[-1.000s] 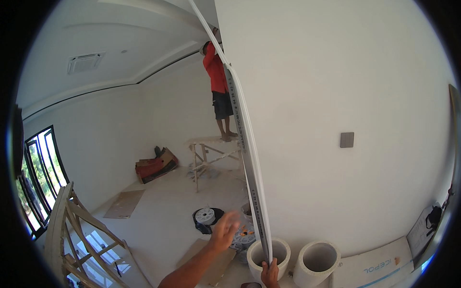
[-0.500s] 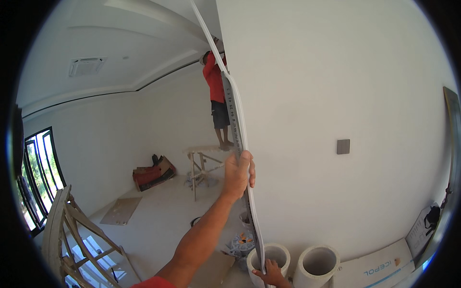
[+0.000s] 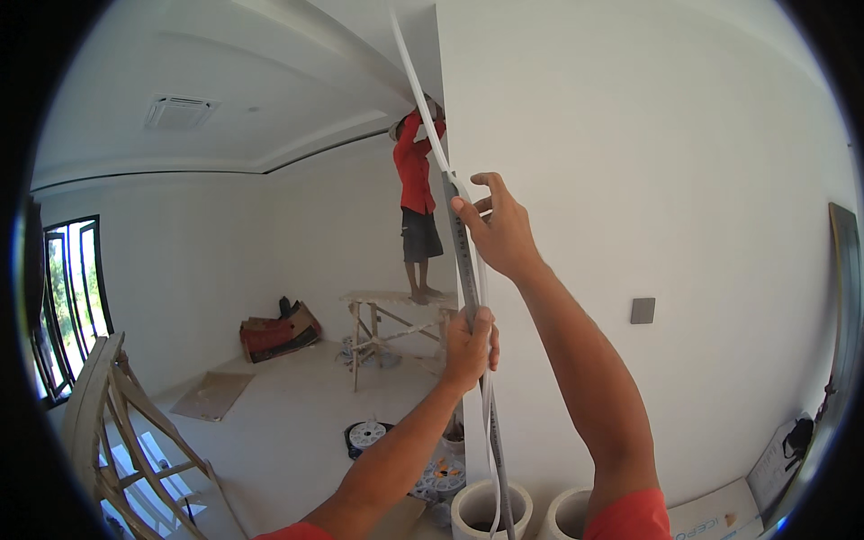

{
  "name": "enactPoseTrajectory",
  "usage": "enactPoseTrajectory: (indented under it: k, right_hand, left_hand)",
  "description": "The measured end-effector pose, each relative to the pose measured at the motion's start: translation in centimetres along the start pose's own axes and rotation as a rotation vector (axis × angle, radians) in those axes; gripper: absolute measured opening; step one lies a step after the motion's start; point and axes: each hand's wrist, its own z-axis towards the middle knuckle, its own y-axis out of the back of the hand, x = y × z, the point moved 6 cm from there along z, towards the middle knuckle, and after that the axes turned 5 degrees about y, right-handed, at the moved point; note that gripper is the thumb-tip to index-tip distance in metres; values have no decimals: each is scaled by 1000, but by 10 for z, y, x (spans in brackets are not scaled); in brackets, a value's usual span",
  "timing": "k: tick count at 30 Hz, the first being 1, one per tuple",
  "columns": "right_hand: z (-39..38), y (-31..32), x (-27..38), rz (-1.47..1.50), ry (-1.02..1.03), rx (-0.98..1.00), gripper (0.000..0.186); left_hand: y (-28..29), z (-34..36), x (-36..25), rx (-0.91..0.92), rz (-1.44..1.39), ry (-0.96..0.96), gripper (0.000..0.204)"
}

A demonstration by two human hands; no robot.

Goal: The person measures a length of white electrical conduit against a wall using a metal ruler, then pulls a long white cable through the conduit. The person walks across the room to feed the cable into the conduit, preparing it for installation.

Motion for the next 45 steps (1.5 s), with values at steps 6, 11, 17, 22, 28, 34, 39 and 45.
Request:
enactPoseTrajectory:
  k: [6, 11, 17, 22, 28, 34, 39, 45]
  right_hand:
    - [24, -16, 0, -23, -6, 23, 24]
    - [27, -15, 2, -196, 139, -28, 20]
    - [24, -14, -1, -199, 229, -161, 14]
    - [26, -20, 4, -226, 139, -181, 13]
    - [33, 0, -9, -311, 195, -281, 14]
    - [19, -17, -10, -363, 79, -128, 40]
    - [5, -34, -25, -247, 43, -141, 44]
    - [-8, -50, -36, -114, -30, -120, 45]
  left_hand:
    - [2, 2, 0, 7, -6, 11, 41]
    - [5, 4, 3, 42, -12, -22, 46]
    - [9, 5, 6, -13, 63, -11, 46]
    - [33, 1, -8, -262, 530, -337, 44]
    - [45, -26, 27, -198, 600, -263, 40]
    - [61, -71, 46, -192, 600, -164, 38]
    - [75, -120, 68, -201, 579, -164, 37]
    - [93, -178, 79, -283, 582, -147, 36]
